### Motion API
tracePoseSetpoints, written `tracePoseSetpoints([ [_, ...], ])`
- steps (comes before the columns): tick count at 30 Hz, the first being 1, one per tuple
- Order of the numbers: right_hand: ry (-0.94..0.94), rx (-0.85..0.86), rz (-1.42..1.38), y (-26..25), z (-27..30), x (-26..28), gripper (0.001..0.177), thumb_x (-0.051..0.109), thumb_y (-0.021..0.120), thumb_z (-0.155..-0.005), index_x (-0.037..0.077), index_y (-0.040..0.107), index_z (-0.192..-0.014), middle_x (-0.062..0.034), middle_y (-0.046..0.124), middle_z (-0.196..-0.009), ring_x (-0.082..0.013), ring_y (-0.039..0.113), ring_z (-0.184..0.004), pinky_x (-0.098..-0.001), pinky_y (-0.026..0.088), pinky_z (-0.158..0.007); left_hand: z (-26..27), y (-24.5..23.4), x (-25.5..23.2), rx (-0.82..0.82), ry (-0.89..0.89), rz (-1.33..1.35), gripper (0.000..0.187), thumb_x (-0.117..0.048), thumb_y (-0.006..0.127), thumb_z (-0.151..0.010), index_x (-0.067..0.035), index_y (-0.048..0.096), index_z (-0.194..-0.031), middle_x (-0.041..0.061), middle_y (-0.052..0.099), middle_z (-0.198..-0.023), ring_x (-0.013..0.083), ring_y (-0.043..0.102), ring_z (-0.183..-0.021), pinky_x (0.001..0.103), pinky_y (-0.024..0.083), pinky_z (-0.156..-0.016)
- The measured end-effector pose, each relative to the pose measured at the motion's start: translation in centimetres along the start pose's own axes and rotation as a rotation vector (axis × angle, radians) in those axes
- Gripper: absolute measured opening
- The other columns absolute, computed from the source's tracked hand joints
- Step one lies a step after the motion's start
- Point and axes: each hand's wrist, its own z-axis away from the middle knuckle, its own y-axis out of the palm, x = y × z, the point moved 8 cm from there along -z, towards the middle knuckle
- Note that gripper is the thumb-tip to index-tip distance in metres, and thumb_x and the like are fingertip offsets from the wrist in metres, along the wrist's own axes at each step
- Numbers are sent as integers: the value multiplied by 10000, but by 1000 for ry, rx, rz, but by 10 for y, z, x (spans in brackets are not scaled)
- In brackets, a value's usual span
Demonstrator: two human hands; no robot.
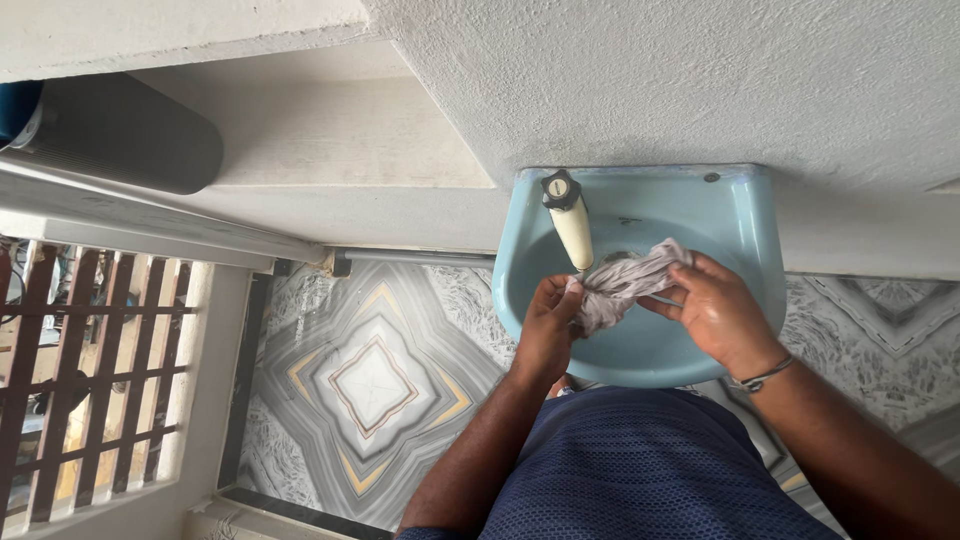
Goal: The person wipes down various pipes and fixtures on a wall using a white cloth, then thoroughly wipes the interior and exterior of a small blue washbasin.
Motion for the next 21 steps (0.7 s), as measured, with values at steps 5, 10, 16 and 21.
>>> tracePoseSetpoints([
  [5,-30,75,-52,27,16,13,400,248,561,-926,133,517,-1307,-100,634,-1197,-275,658,-1108,-476,579,-899,22,24,-25,187,61,25,292,-251,552,-1063,-39,462,-1242,121,611,-1175,199,620,-1100,446,510,-1004],
  [10,-250,164,243,42,11,-2,482,138,650,-937,78,530,-1400,-125,624,-1256,-208,626,-1176,-366,556,-964,25,28,-15,172,-129,-199,443,-255,576,-1037,-64,367,-1378,148,606,-1194,232,614,-1160,449,496,-1029],
  [16,135,21,-79,11,-33,-64,383,228,617,-934,145,563,-1304,-68,706,-1079,-189,715,-888,-350,580,-664,-1,17,19,295,-41,130,411,-131,567,-1047,94,441,-1367,199,608,-1226,285,629,-1158,445,504,-1088],
  [21,177,66,-211,21,-98,-115,317,289,614,-992,16,673,-1142,-95,742,-933,-186,722,-758,-339,576,-596,-5,-15,12,4,-93,-47,487,-140,483,-995,0,428,-1458,156,587,-1332,269,535,-1265,469,393,-1112],
])
